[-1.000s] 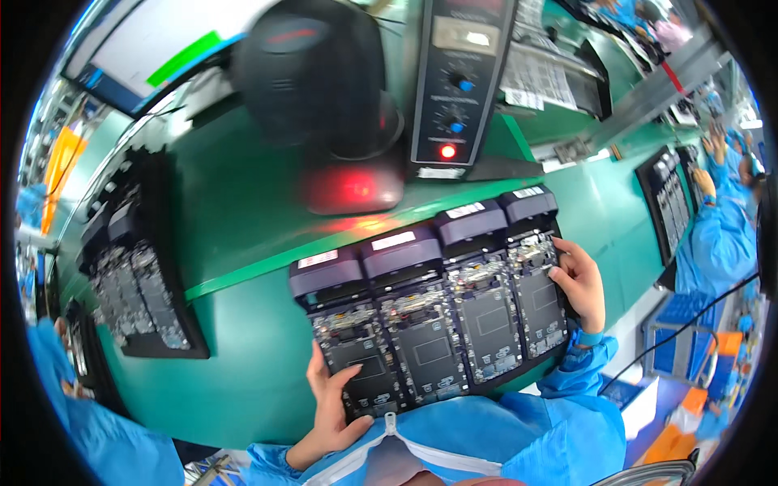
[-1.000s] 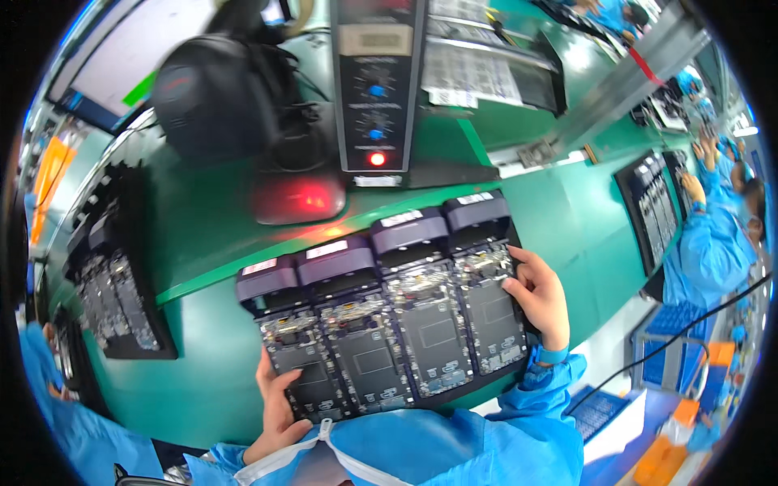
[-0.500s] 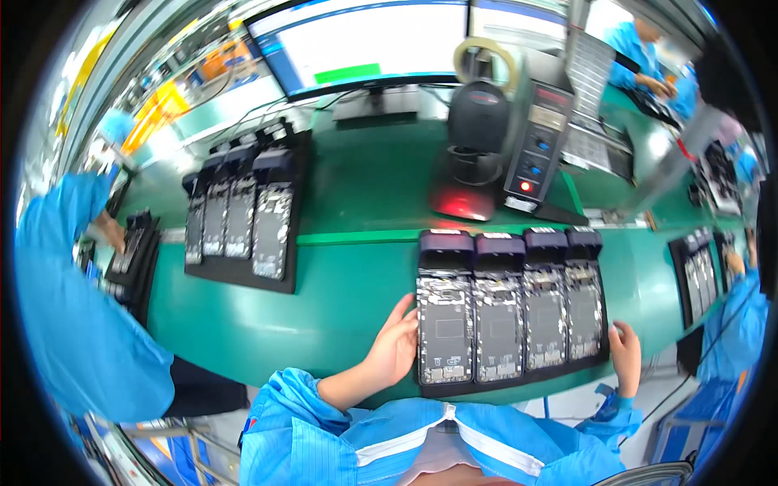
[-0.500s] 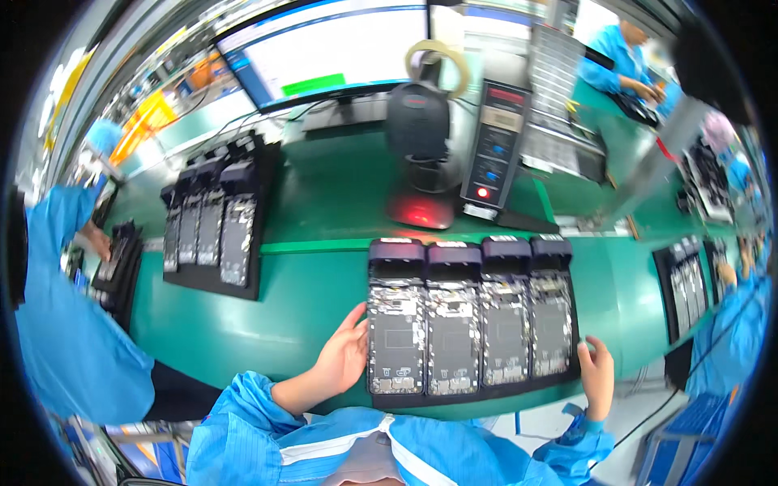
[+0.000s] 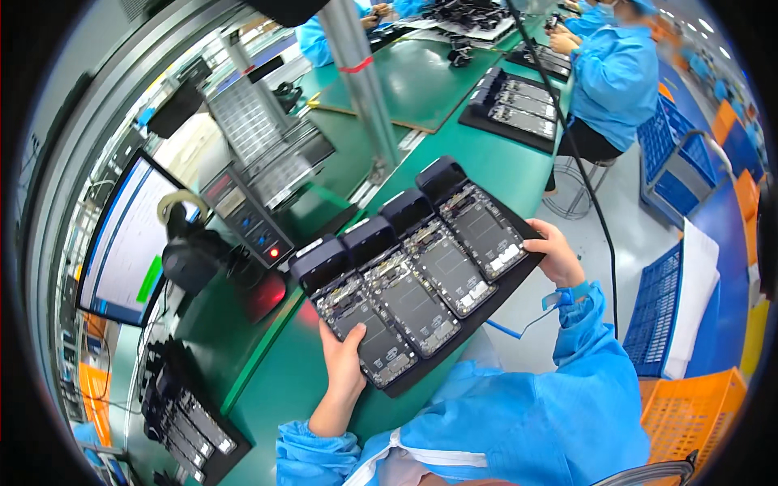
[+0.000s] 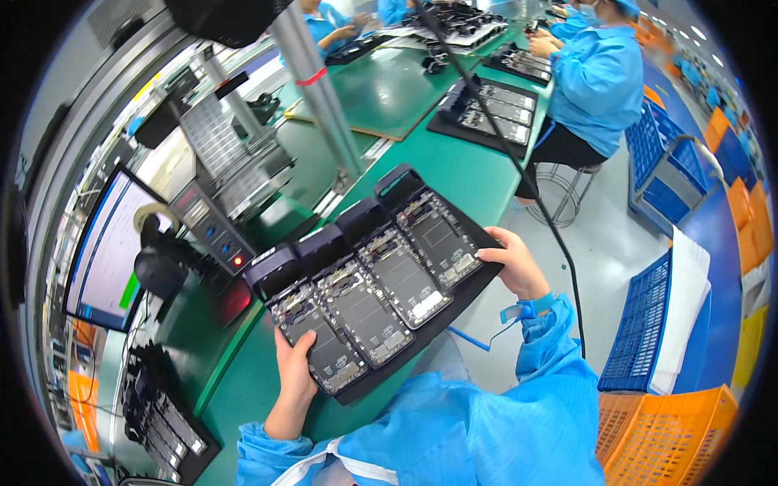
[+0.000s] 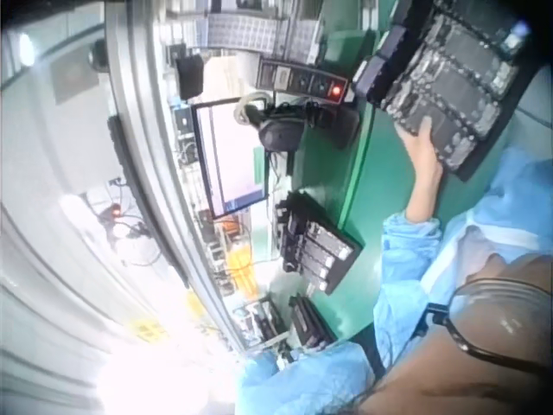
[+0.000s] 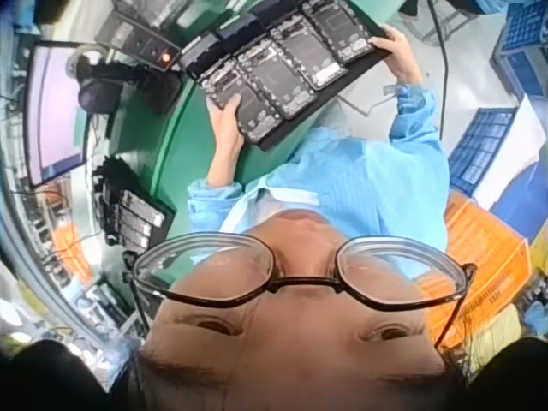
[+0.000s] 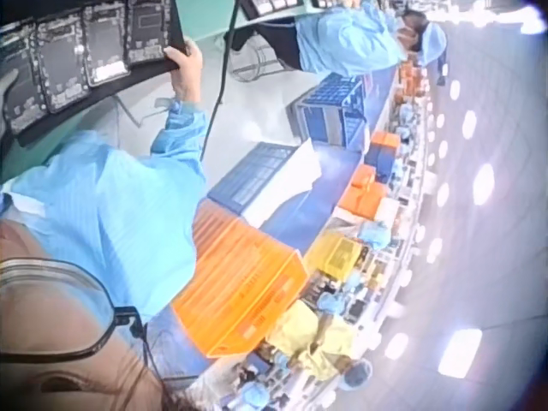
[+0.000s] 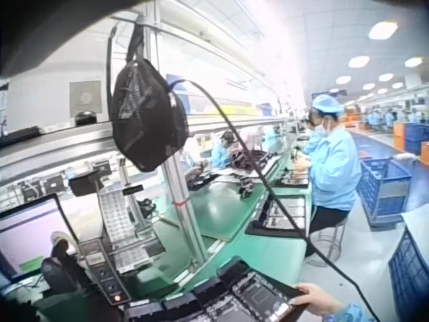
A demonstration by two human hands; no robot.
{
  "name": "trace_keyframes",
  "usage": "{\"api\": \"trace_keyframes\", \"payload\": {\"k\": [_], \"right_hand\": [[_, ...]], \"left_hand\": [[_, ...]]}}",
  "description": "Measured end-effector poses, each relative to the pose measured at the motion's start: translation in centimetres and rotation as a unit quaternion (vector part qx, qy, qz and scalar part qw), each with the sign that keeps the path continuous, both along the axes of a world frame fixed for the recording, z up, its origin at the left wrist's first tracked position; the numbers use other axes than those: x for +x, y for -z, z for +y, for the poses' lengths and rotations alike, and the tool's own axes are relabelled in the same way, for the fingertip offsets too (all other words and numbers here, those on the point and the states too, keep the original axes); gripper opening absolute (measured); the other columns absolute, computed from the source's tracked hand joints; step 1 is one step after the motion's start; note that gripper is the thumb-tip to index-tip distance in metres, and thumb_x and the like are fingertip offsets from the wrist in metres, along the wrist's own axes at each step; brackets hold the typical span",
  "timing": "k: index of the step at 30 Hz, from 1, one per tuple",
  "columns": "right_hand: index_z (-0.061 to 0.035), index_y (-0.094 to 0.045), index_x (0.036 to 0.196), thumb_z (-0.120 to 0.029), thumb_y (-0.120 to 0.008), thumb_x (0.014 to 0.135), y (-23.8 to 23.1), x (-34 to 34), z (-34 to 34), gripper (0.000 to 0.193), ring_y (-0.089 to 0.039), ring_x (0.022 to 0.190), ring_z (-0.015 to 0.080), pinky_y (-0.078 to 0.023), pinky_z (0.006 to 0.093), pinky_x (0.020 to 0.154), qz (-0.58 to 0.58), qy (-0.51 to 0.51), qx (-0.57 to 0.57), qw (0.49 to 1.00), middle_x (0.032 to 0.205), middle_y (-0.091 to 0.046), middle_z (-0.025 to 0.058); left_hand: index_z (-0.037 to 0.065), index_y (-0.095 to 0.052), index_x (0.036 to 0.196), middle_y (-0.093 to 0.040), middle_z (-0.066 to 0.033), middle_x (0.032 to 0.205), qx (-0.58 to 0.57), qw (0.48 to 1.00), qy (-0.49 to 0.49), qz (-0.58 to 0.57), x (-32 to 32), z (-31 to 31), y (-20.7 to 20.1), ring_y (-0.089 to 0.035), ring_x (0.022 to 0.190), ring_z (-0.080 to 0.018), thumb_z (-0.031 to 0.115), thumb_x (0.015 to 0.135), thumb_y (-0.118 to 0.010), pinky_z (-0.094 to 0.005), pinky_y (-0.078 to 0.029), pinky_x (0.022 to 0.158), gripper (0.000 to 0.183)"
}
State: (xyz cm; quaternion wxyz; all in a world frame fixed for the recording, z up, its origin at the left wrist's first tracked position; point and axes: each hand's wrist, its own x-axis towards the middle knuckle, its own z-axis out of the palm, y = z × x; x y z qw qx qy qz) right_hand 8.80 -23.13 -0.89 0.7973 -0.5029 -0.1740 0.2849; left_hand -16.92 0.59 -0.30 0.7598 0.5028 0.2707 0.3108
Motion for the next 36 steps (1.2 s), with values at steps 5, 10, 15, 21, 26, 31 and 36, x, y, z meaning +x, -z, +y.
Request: {"api": "trace_keyframes", "payload": {"k": [5,10,15,21,26,31,36], "right_hand": [[0.0058,-0.048,0.103,0.002,-0.057,0.064,1.0,-4.2,-1.1,0.041,-0.056,0.084,0.0159,-0.044,0.0256,0.078,-0.056,0.131,0.085,0.986,0.092,-0.057,0.0099],[0.0044,-0.049,0.101,0.001,-0.058,0.064,2.8,-5.9,-1.9,0.038,-0.057,0.077,0.0134,-0.046,0.0233,0.072,-0.127,0.238,0.041,0.962,0.089,-0.057,0.0082],[0.0065,-0.048,0.099,0.004,-0.054,0.061,3.5,-5.8,-2.1,0.038,-0.058,0.076,0.0146,-0.046,0.0235,0.072,-0.141,0.272,0.018,0.952,0.089,-0.057,0.0103],[0.0096,-0.049,0.103,-0.001,-0.047,0.064,0.4,-0.4,-2.3,0.041,-0.058,0.076,0.015,-0.046,0.0241,0.072,-0.18,0.277,0.009,0.944,0.09,-0.058,0.012],[0.0069,-0.052,0.096,0.0,-0.046,0.071,-3.7,8.7,0.3,0.026,-0.058,0.072,0.0173,-0.048,0.0285,0.067,-0.191,0.256,0.05,0.946,0.085,-0.058,0.0111],[0.0018,-0.055,0.074,-0.003,-0.054,0.07,-4.0,18.7,7.4,0.006,-0.053,0.056,0.0118,-0.043,0.0241,0.053,-0.191,0.271,0.089,0.939,0.067,-0.055,0.0053],[0.0025,-0.056,0.069,0.003,-0.059,0.063,-3.1,24.3,12.5,0.006,-0.053,0.06,0.0178,-0.043,0.0283,0.059,-0.152,0.354,0.11,0.916,0.068,-0.056,0.0079]], "left_hand": [[0.003,-0.03,0.118,-0.047,-0.0127,0.108,0.033,0.995,0.078,-0.059,2.7,2.4,1.2,-0.049,0.099,-0.0222,-0.004,0.072,-0.055,-0.0338,-0.042,0.085,0.053],[0.001,-0.031,0.117,-0.048,-0.0125,0.107,0.067,0.981,0.157,-0.088,4.3,4.5,2.4,-0.05,0.097,-0.0202,-0.002,0.073,-0.056,-0.0327,-0.043,0.084,0.051],[0.001,-0.03,0.118,-0.047,-0.0118,0.108,0.066,0.974,0.184,-0.11,6.0,5.3,4.1,-0.049,0.099,-0.02,-0.001,0.073,-0.056,-0.0329,-0.041,0.086,0.053],[0.0,-0.036,0.115,-0.051,-0.0115,0.105,0.012,0.96,0.25,-0.128,13.7,7.1,1.3,-0.052,0.094,-0.0206,0.0,0.073,-0.054,-0.0331,-0.043,0.084,0.046],[-0.001,-0.049,0.096,-0.058,-0.013,0.09,-0.162,0.927,0.299,-0.16,23.9,11.3,-1.9,-0.058,0.082,-0.0237,0.016,0.077,-0.045,-0.0378,-0.048,0.075,0.026],[-0.002,-0.048,0.101,-0.054,-0.0154,0.102,-0.327,0.845,0.245,-0.345,30.4,15.6,-2.1,-0.052,0.097,-0.0294,0.037,0.077,-0.043,-0.0433,-0.037,0.09,0.046],[0.007,-0.047,0.109,-0.048,-0.0092,0.115,-0.368,0.857,0.088,-0.349,34.0,15.8,-2.4,-0.045,0.106,-0.028,0.047,0.075,-0.041,-0.0455,-0.032,0.092,0.053]]}}
